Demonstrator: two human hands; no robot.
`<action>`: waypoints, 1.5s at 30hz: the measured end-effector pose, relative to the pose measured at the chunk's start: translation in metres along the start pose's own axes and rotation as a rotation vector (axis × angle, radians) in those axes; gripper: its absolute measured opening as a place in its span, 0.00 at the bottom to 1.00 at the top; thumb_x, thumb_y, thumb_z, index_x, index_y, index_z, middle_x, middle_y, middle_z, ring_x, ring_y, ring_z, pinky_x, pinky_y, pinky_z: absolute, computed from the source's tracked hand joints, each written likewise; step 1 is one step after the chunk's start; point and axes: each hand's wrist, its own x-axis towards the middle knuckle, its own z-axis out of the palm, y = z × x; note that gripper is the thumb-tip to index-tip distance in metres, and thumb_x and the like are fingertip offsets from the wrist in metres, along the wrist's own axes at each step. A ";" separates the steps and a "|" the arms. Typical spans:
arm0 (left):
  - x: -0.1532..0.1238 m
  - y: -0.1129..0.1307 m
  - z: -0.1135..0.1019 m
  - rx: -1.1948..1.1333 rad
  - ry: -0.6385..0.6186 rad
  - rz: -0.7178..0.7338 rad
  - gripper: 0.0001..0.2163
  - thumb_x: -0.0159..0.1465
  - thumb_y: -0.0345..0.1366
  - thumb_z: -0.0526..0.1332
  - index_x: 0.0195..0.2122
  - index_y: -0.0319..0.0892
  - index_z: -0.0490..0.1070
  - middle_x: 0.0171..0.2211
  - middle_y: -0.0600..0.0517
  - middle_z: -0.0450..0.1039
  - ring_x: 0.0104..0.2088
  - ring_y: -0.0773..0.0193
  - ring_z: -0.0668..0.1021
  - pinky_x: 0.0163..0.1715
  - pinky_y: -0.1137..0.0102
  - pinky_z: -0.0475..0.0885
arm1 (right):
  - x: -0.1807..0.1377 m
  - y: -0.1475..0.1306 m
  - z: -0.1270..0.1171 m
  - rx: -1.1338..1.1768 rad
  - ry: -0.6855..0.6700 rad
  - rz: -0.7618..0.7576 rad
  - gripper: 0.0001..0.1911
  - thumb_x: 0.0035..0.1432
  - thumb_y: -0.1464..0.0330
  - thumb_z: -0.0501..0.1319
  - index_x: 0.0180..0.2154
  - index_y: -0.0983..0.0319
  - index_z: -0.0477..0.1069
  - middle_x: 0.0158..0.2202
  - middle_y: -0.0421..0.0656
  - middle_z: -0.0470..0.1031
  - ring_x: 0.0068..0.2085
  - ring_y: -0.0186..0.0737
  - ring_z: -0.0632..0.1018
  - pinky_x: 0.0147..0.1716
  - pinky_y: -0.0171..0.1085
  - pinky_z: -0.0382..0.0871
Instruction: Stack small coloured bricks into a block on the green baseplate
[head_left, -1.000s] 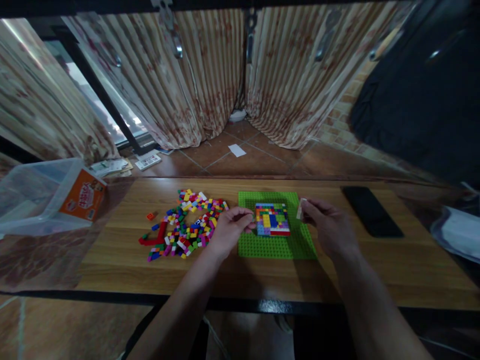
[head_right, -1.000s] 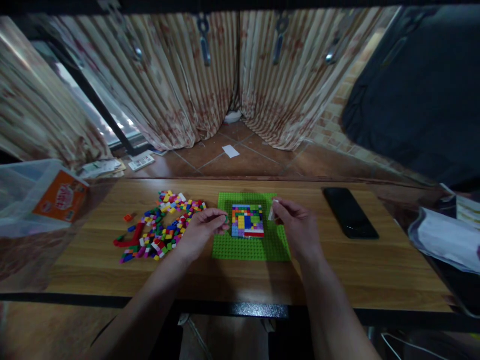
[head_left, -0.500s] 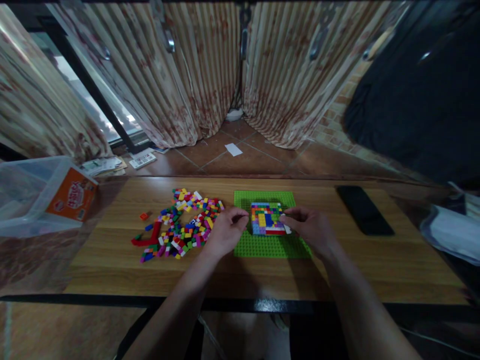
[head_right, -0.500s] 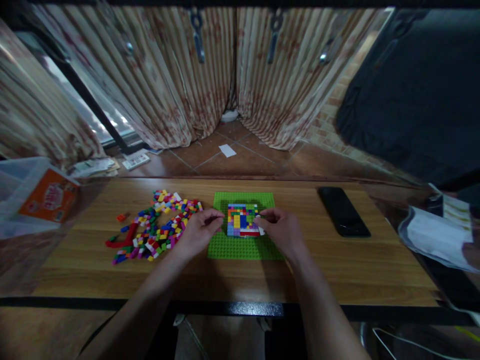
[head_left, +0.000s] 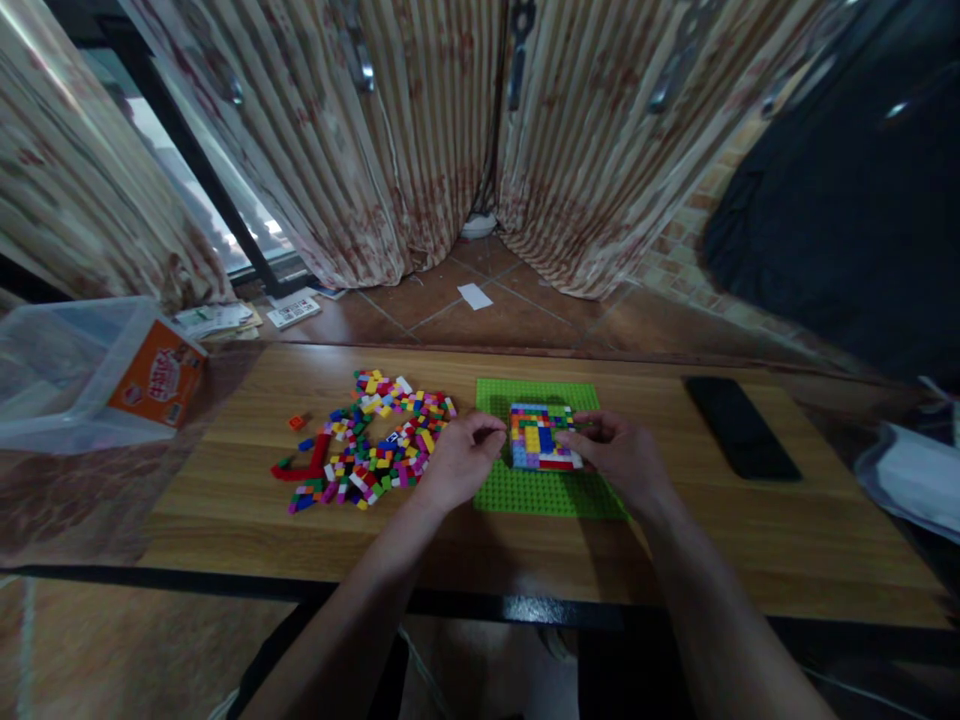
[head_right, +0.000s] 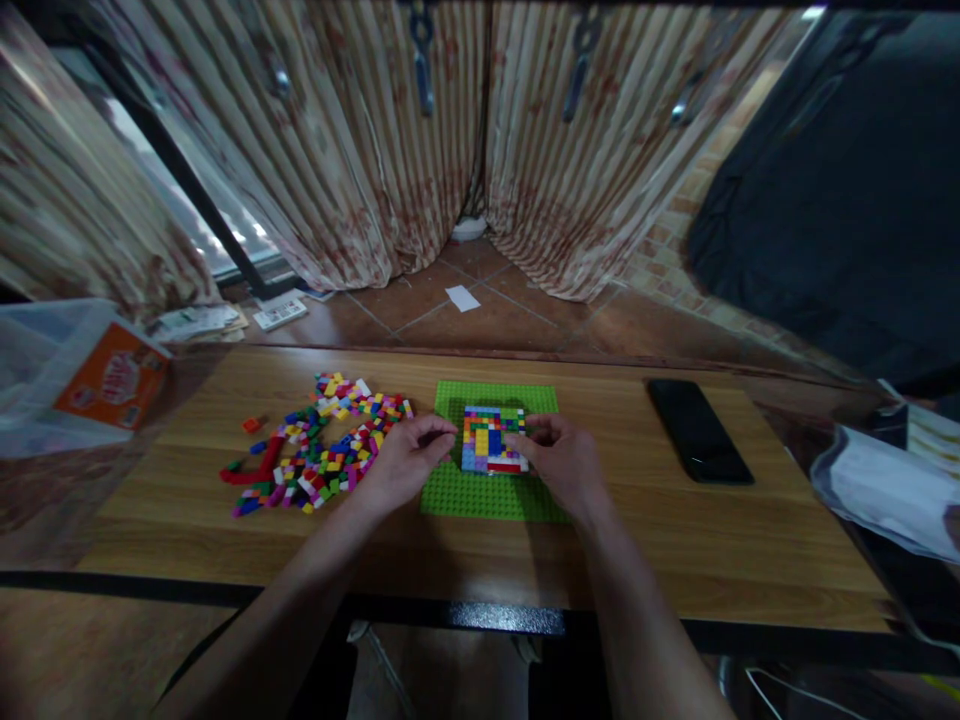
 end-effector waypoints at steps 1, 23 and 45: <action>0.000 -0.001 0.000 0.002 0.001 0.004 0.06 0.61 0.32 0.61 0.35 0.41 0.78 0.29 0.52 0.77 0.29 0.65 0.77 0.31 0.72 0.71 | 0.000 0.000 0.001 0.015 0.001 0.008 0.30 0.36 0.53 0.77 0.39 0.63 0.76 0.22 0.36 0.74 0.22 0.35 0.74 0.19 0.34 0.68; -0.004 0.005 -0.001 0.013 0.014 -0.001 0.07 0.62 0.29 0.60 0.35 0.40 0.79 0.26 0.54 0.75 0.28 0.66 0.77 0.30 0.73 0.70 | -0.002 -0.009 -0.003 0.078 -0.119 0.095 0.30 0.36 0.51 0.78 0.37 0.62 0.75 0.18 0.36 0.73 0.17 0.32 0.69 0.16 0.34 0.65; 0.002 0.007 -0.040 0.143 0.059 0.042 0.12 0.59 0.25 0.60 0.39 0.41 0.82 0.34 0.51 0.82 0.34 0.63 0.80 0.38 0.71 0.73 | -0.011 -0.014 0.005 -0.213 0.170 -0.279 0.19 0.59 0.52 0.61 0.38 0.61 0.79 0.31 0.44 0.82 0.31 0.42 0.79 0.32 0.39 0.72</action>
